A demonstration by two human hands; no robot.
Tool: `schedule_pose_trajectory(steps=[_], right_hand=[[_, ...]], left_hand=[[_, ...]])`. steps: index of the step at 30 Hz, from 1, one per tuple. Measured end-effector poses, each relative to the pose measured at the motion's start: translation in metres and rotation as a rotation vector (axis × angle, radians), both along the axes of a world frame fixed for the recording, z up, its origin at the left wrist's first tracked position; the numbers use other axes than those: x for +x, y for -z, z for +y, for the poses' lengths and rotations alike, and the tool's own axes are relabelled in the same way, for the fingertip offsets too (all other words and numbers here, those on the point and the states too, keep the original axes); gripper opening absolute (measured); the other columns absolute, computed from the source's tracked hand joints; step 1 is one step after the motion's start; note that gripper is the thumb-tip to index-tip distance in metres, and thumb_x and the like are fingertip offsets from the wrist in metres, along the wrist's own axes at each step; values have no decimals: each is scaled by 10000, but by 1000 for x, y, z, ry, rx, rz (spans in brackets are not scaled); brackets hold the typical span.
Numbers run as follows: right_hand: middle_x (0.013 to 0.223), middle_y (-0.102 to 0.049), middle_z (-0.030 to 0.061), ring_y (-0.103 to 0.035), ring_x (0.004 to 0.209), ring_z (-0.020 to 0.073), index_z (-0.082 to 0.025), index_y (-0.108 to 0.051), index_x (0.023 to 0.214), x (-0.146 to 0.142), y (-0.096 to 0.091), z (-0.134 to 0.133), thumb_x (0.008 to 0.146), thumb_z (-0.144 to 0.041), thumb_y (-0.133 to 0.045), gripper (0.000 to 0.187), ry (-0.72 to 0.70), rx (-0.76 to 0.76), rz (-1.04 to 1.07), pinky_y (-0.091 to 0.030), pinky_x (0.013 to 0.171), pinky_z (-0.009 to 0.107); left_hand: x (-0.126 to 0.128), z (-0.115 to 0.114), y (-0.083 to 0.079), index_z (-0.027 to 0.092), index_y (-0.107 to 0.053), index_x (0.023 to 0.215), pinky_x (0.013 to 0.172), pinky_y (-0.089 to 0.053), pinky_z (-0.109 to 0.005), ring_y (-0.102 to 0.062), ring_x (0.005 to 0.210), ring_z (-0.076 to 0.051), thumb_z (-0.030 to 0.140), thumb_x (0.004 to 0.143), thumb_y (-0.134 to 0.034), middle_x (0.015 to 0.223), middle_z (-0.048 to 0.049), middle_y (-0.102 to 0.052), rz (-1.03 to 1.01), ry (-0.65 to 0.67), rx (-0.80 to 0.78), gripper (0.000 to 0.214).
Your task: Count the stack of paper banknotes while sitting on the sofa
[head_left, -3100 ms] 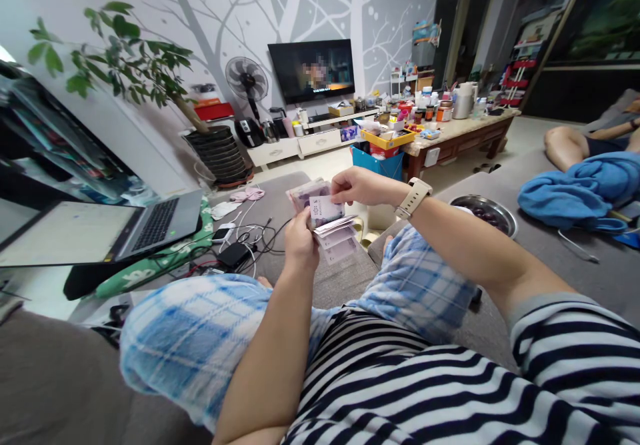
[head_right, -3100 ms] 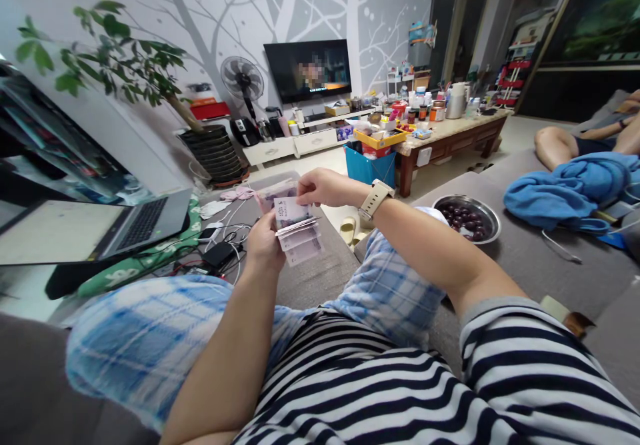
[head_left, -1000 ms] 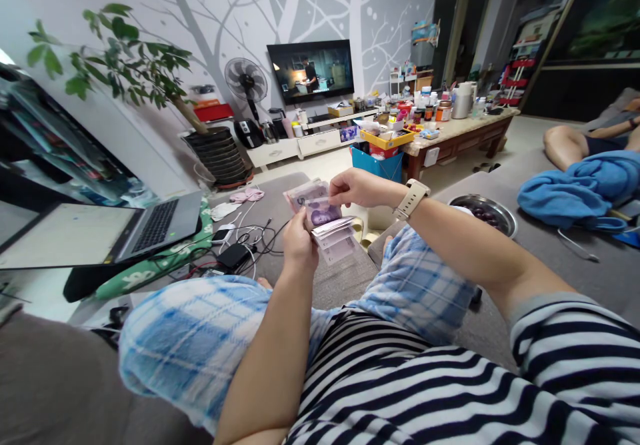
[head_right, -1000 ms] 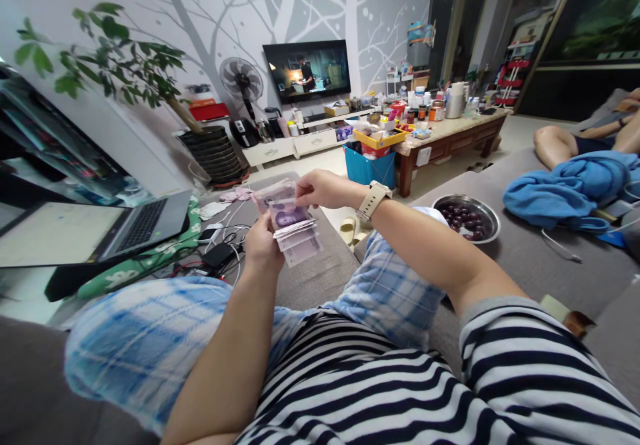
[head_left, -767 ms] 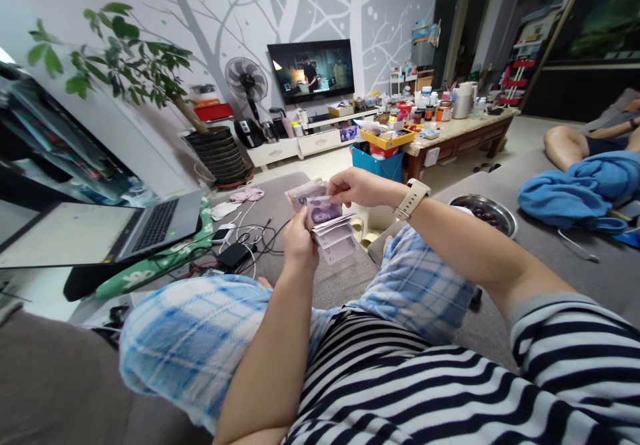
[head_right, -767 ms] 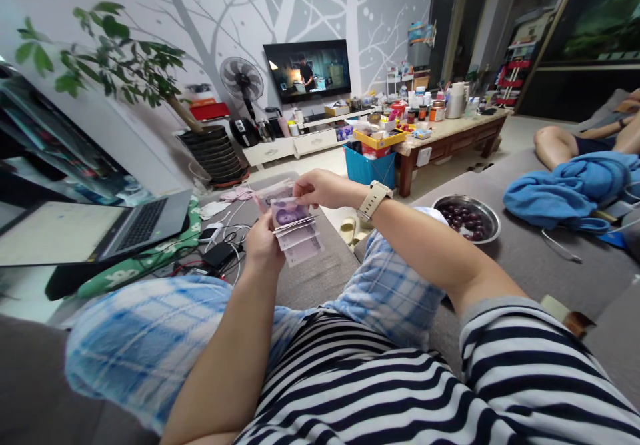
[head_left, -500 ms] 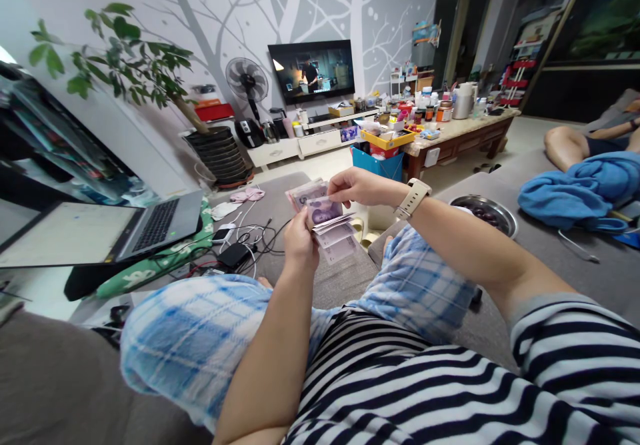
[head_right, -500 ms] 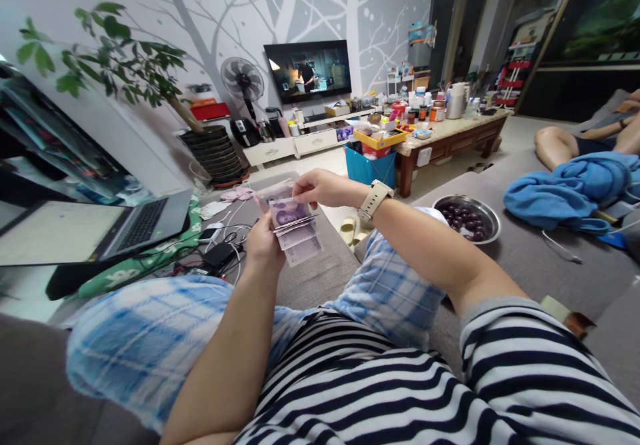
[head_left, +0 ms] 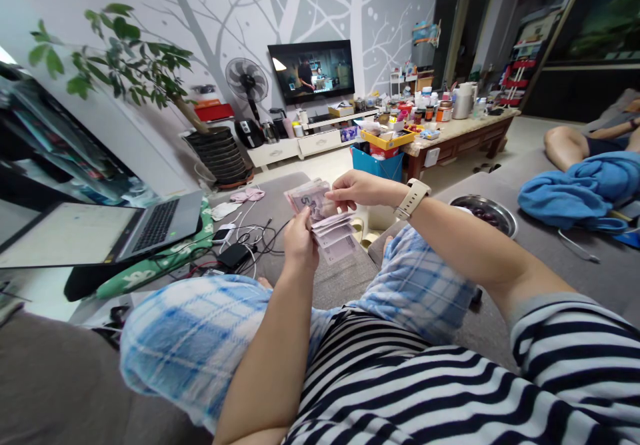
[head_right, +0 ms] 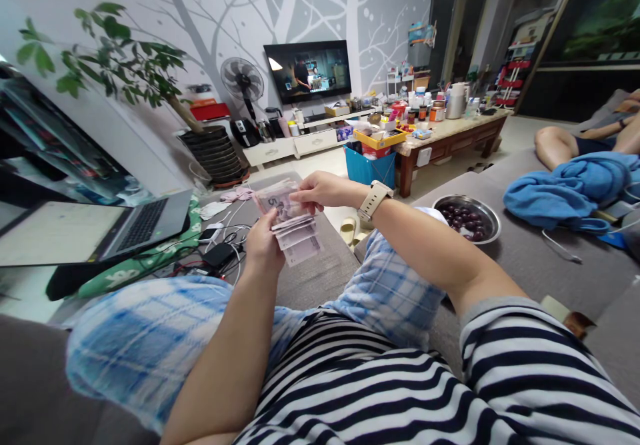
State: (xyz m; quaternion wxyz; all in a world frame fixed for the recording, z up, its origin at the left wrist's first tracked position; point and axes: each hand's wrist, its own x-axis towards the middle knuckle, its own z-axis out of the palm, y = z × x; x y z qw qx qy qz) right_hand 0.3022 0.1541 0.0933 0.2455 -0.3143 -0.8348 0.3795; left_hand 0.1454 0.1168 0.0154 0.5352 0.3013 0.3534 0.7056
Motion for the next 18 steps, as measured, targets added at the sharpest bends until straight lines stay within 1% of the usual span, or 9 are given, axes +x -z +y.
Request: schedule_pose_trajectory(steps=[3, 5, 9, 13, 15, 18], right_hand=[[561, -610, 13, -477, 466, 53, -122, -591, 638, 1, 1, 3, 864, -348, -582, 320, 189, 100, -92, -345, 461, 191], [592, -640, 25, -483, 470, 57, -124, -611, 657, 1, 3, 5, 845, -385, -600, 323, 254, 135, -128, -335, 463, 200], [660, -682, 43, -509, 497, 60, -126, -645, 721, -1, 6, 7, 844, -404, -596, 308, 269, 172, -126, -337, 473, 198], [660, -681, 39, -524, 500, 58, -122, -645, 742, -2, 8, 9, 840, -298, -605, 206, 277, 182, -118, -348, 468, 184], [651, -678, 35, -520, 491, 56, -122, -641, 734, -2, 9, 9, 832, -268, -611, 179, 279, 180, -120, -347, 460, 181], [643, -674, 31, -522, 486, 59, -122, -638, 729, -1, 7, 9, 826, -255, -615, 166, 280, 183, -119, -349, 455, 181]], left_hand=[[1, -2, -1, 95, -676, 889, 742, -540, -365, -690, 806, -258, 253, 675, -678, 809, -98, -717, 8, 2, 23, 266], [2, -3, -1, 98, -674, 903, 763, -537, -377, -688, 832, -265, 235, 657, -695, 833, -100, -718, 11, 3, 35, 282], [2, -8, -3, 99, -662, 919, 780, -531, -390, -684, 870, -281, 217, 620, -715, 850, -103, -715, 23, 17, 17, 326], [3, -10, -5, 98, -659, 903, 762, -528, -374, -684, 833, -268, 204, 594, -715, 825, -89, -715, 30, 23, 22, 332], [3, -9, -4, 103, -659, 890, 749, -526, -354, -683, 806, -249, 206, 607, -704, 801, -77, -714, 34, 19, 16, 304], [2, -5, -2, 100, -658, 880, 702, -525, -329, -675, 741, -223, 242, 665, -668, 756, -69, -703, 24, 1, -16, 257]])
